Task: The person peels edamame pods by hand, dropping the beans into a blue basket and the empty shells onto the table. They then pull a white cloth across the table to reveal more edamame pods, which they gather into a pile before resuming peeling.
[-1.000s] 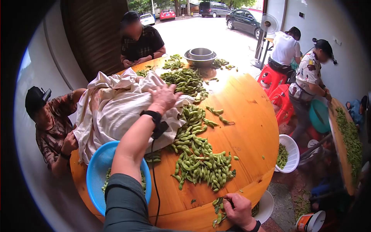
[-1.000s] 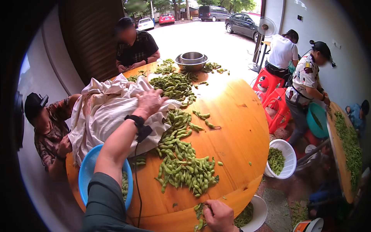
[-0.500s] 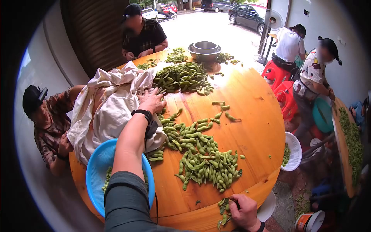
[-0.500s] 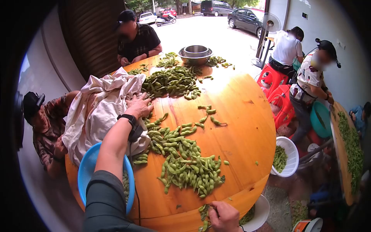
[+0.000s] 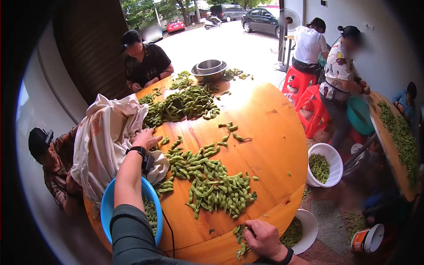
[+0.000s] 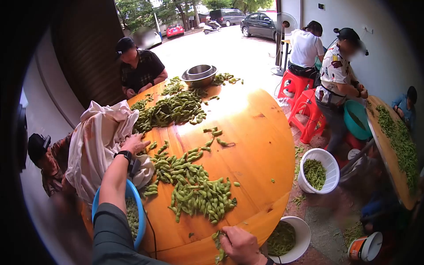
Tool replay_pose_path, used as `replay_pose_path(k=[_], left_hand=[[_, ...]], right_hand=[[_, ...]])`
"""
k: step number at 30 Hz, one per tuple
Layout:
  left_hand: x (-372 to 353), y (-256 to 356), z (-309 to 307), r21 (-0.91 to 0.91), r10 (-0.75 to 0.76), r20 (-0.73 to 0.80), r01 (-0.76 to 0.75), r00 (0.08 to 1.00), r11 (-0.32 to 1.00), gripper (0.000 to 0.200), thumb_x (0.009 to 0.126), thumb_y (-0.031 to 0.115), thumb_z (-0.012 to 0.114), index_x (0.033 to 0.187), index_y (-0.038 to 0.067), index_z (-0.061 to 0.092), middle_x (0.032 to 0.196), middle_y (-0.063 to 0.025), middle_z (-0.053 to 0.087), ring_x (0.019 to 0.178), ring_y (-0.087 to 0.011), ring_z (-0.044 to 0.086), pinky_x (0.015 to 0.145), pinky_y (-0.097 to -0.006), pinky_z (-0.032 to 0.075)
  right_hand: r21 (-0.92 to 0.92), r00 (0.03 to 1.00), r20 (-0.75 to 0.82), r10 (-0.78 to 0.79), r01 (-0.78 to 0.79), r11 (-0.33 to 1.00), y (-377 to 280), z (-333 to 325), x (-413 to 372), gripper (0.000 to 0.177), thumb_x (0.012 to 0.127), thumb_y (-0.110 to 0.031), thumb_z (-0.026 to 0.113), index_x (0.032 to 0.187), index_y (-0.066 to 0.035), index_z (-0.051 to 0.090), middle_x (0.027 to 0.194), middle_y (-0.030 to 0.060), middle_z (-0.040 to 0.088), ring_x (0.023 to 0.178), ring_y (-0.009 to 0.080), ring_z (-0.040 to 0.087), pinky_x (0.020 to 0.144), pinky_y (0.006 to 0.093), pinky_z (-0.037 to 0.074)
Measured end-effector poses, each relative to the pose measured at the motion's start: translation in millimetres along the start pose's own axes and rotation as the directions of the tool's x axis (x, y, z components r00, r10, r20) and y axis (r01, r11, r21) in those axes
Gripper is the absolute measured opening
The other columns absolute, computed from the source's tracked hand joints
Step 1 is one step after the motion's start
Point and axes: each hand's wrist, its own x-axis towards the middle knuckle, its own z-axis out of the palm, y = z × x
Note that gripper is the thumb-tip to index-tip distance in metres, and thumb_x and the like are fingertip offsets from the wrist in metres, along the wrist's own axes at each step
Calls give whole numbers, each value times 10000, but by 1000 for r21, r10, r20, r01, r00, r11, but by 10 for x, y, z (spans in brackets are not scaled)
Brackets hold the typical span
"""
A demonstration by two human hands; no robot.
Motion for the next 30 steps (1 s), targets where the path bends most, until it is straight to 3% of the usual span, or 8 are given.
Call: replay_pose_path(k=[3,8,16,22,23,24,26,30], left_hand=[[-68,274,-155,-53,48,-183,-58,982,997,710,860,633,555,1416,200,471,1461,-120,470,1344,-409,413,1056,-744,206],[99,1184,-218,53,284,-368,-285,885,957,715,799,635,661,1387,272,479,1338,-137,505,1235,-366,490,974,-587,395],[404,2393,-151,201,583,-277,-547,764,813,702,891,674,483,1477,292,421,1635,-43,163,1500,-396,41,1104,-752,32],[863,1467,71,53,211,-250,-204,945,978,611,934,637,402,1492,394,346,1641,-13,141,1495,-401,75,1055,-799,31],[1380,1053,321,350,390,-111,-331,914,876,606,939,600,434,1497,389,329,1643,-18,131,1486,-423,107,1052,-803,54],[1073,832,216,204,162,-152,-130,975,970,638,933,588,471,1510,374,305,1647,-45,102,1475,-451,129,1056,-795,77],[1813,-82,694,262,239,-113,-203,964,943,665,934,591,479,1523,348,288,1646,-78,93,1465,-478,134,1087,-757,98],[245,31,-178,2,156,-140,-157,978,988,727,888,559,587,1516,292,334,1611,-145,206,1399,-505,293,1123,-625,266]], right_hand=[[15,999,19,32,-32,999,1,-5,7,145,789,-46,695,925,-26,650,757,131,636,661,298,635,598,363,510],[-1,994,86,72,-72,997,0,-39,26,150,784,-45,697,924,-24,646,743,121,629,640,288,622,585,349,504],[25,988,78,135,-137,990,-43,-17,85,161,798,17,673,954,-8,644,790,166,638,694,332,634,624,380,509],[23,983,100,153,-156,987,-18,-12,63,175,799,-1,688,969,-7,649,800,161,648,703,328,642,643,379,519],[23,987,96,130,-133,991,-8,-24,64,181,804,-18,696,980,-10,652,810,159,654,710,325,647,658,382,522],[23,991,69,111,-113,993,5,-32,70,181,804,-18,696,980,-10,652,810,159,654,710,325,647,658,382,522],[78,989,95,111,-118,990,27,-33,66,156,786,-45,705,927,-27,642,722,114,620,607,281,608,559,351,490],[60,998,61,31,-34,998,95,-10,7,184,787,-70,705,951,-24,635,721,111,604,623,275,611,567,367,492]])
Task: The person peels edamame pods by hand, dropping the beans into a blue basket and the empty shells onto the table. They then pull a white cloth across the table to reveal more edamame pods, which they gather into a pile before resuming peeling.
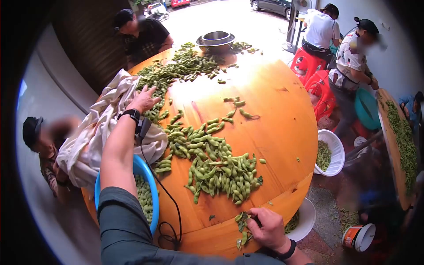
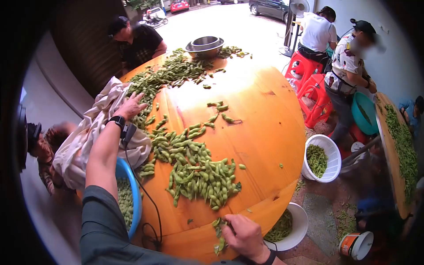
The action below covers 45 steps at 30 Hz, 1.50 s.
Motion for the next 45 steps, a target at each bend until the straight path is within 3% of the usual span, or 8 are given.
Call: replay_pose_path(k=[4,12,20,26,28,30,41,45], left_hand=[[-587,50,-626,16,146,82,-148,986,989,890,688,472,792,1453,168,454,1480,-146,452,1300,-355,488,1067,-367,423],[-955,78,-265,241,87,392,-193,916,951,469,641,379,834,987,72,755,1101,-153,709,998,-291,686,854,-397,541],[-846,685,-218,-127,39,-185,-63,982,990,222,788,97,617,973,25,716,1023,-224,696,981,-373,673,809,-398,545],[-551,1172,-179,-849,321,-419,-492,849,194,279,888,143,670,1141,36,623,1115,-183,690,1047,-279,661,900,-352,494],[-687,1333,23,-464,516,-561,-762,647,452,588,906,233,687,1411,43,455,1275,-191,607,1165,-280,581,1003,-356,441],[-1247,1590,-255,-471,501,-182,-522,846,711,738,897,293,691,1501,63,335,1393,-259,506,1290,-321,503,1070,-366,391],[-1890,1346,303,-333,396,-33,-384,917,861,567,919,374,631,1360,34,524,1295,-254,545,1214,-379,517,1026,-414,417],[-1945,1422,537,-315,233,39,-210,972,926,723,921,644,480,1515,255,341,1563,-219,264,1423,-449,257,1121,-584,283]], right_hand=[[19,1000,-13,7,-7,1000,-17,8,-51,175,806,-83,692,956,-18,628,743,126,610,648,287,616,581,369,491],[-21,997,-27,-72,71,997,-4,26,-85,157,833,-93,657,964,-14,624,822,166,642,727,341,643,646,404,512],[-46,992,-51,-115,112,993,14,40,-100,163,828,-97,655,968,-17,626,831,163,644,748,342,642,665,412,512],[-67,989,-66,-133,129,989,-15,59,-113,164,831,-94,652,975,-19,627,846,165,646,776,341,644,680,411,513],[-62,993,-44,-112,109,992,-16,56,-139,167,833,-94,650,980,-19,627,850,167,648,777,343,646,681,410,514],[-62,994,-28,-108,106,992,-19,58,-98,170,834,-94,649,985,-19,627,855,169,649,778,344,647,682,409,516],[-5,987,-92,-129,129,992,18,58,-104,183,832,-33,554,1003,-6,613,849,201,658,779,373,654,695,430,524],[-28,984,-86,-155,153,988,45,72,-111,188,823,-33,558,1001,-12,615,842,197,656,775,371,653,696,436,522]])
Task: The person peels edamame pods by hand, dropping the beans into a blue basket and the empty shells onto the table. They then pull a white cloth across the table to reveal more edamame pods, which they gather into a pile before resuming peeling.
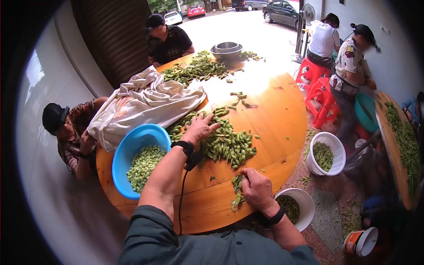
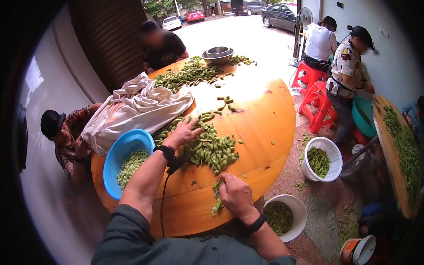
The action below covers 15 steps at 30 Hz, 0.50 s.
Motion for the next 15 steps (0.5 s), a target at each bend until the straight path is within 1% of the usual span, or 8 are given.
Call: replay_pose_path(k=[1,2,3,5,9,11,12,15], left_hand=[[-140,197,-75,50,-63,80,59,995,997,746,915,669,458,1535,288,294,1589,-210,218,1447,-462,199,1137,-600,246],[-149,207,-1,100,-70,99,60,993,993,788,911,685,439,1556,286,227,1602,-214,172,1451,-483,174,1160,-572,225],[-184,250,25,107,-45,85,36,995,994,770,921,664,444,1552,274,238,1583,-229,216,1436,-499,199,1150,-565,247],[-195,265,-45,129,-11,159,-10,987,992,723,942,598,470,1520,187,330,1539,-277,282,1395,-496,291,1121,-557,294],[-247,444,-335,56,-46,268,32,962,998,709,934,572,507,1487,144,387,1506,-278,340,1374,-456,347,1100,-541,331],[-60,334,-110,6,3,-91,-3,996,1000,678,904,599,538,1458,220,439,1548,-203,314,1432,-424,263,1085,-646,287],[171,186,43,-63,107,-107,-114,988,991,727,887,614,563,1484,231,405,1582,-183,257,1446,-432,222,1073,-693,256],[446,187,199,-80,192,-55,-196,980,977,776,877,670,529,1510,250,366,1614,-172,179,1463,-438,175,1095,-691,214]], right_hand=[[-11,1000,-1,-4,4,1000,-4,-8,1,185,824,-35,561,1000,-15,615,841,195,655,777,370,652,698,438,521],[-12,1000,3,-8,8,1000,-18,-18,4,171,830,-41,564,995,-27,611,842,189,651,784,369,649,700,440,519],[-21,1000,0,-5,5,1000,-13,-19,0,171,830,-41,564,995,-27,611,842,189,651,784,369,649,700,440,519],[12,1000,2,-14,14,1000,9,-2,-3,160,839,-45,564,993,-36,604,849,186,649,786,369,646,703,442,517],[7,1000,18,-3,3,1000,4,-18,13,173,843,-48,547,996,-13,620,840,195,652,767,364,650,690,421,520],[-1,1000,24,0,0,1000,6,-15,-14,158,847,-51,551,993,-25,605,844,187,645,783,364,648,691,431,520],[-10,1000,28,-5,6,1000,9,-15,2,145,850,-53,556,990,-36,590,848,179,639,799,364,645,691,441,519],[-5,999,39,-3,3,1000,26,-2,-5,149,852,-60,554,997,-37,584,855,179,637,801,365,646,690,445,520]])
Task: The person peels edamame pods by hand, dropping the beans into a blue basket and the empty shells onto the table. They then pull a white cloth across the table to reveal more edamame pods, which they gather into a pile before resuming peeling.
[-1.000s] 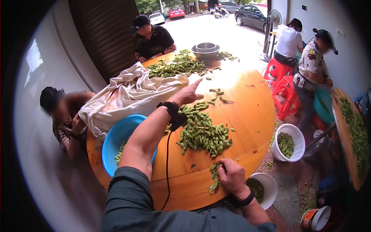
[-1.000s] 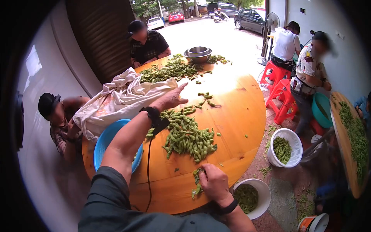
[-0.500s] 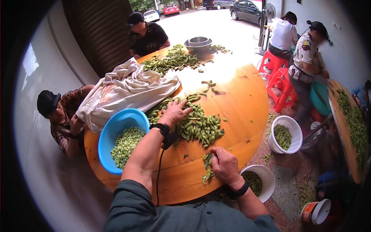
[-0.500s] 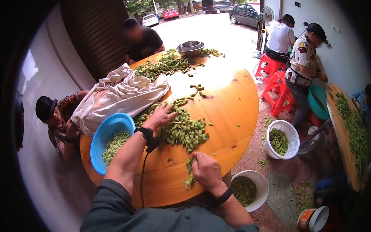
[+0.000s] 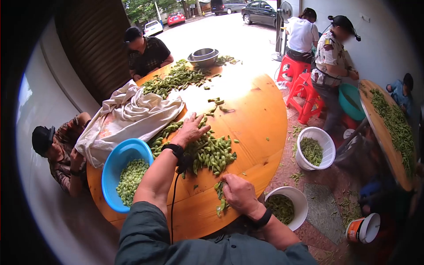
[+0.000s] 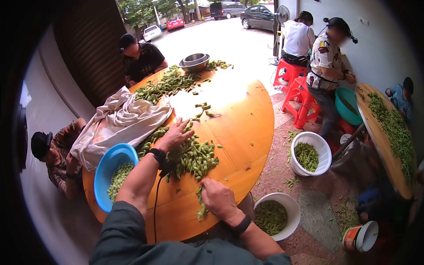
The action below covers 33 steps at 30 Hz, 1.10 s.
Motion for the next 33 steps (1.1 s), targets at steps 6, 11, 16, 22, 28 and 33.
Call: replay_pose_path(k=[6,11,16,22,28,33], left_hand=[[-425,133,-40,103,-63,144,48,988,994,871,906,713,417,1530,116,305,1624,-160,146,1483,-387,150,1139,-615,207],[-501,325,-323,184,-141,222,101,965,978,701,927,636,470,1237,26,622,1377,-235,509,1231,-392,525,979,-556,426],[86,517,-176,195,-12,66,-1,998,981,655,919,579,525,1336,74,557,1443,-222,443,1318,-397,434,1054,-542,361],[686,841,54,255,124,111,-149,986,955,704,923,596,492,1500,210,383,1625,-94,183,1486,-401,122,1101,-729,131],[846,603,54,275,22,62,-38,998,961,648,959,562,398,1509,222,362,1632,-79,166,1480,-412,130,1085,-754,97],[501,311,14,227,-112,90,89,990,970,629,983,488,379,1529,182,316,1627,-147,146,1467,-412,175,1151,-634,153]], right_hand=[[-47,1000,20,-8,9,999,28,7,-27,134,854,-58,572,981,-27,599,836,173,634,769,354,649,676,423,529],[-24,999,48,-15,16,1000,-30,-37,-29,143,842,-57,588,981,-30,604,822,156,630,762,331,655,668,413,530],[5,999,44,7,-7,1000,0,-46,-16,153,841,-59,589,990,-31,610,823,150,634,761,329,654,667,411,530],[35,999,49,23,-25,999,59,-49,-2,149,864,-84,569,1002,-41,603,836,150,638,762,328,660,657,397,544],[103,995,80,62,-70,992,48,-72,11,142,873,-91,563,998,-39,607,837,160,641,770,339,657,667,407,538],[136,993,93,72,-85,987,68,-65,12,146,872,-85,572,1003,-31,608,846,169,646,775,349,655,675,414,528]])
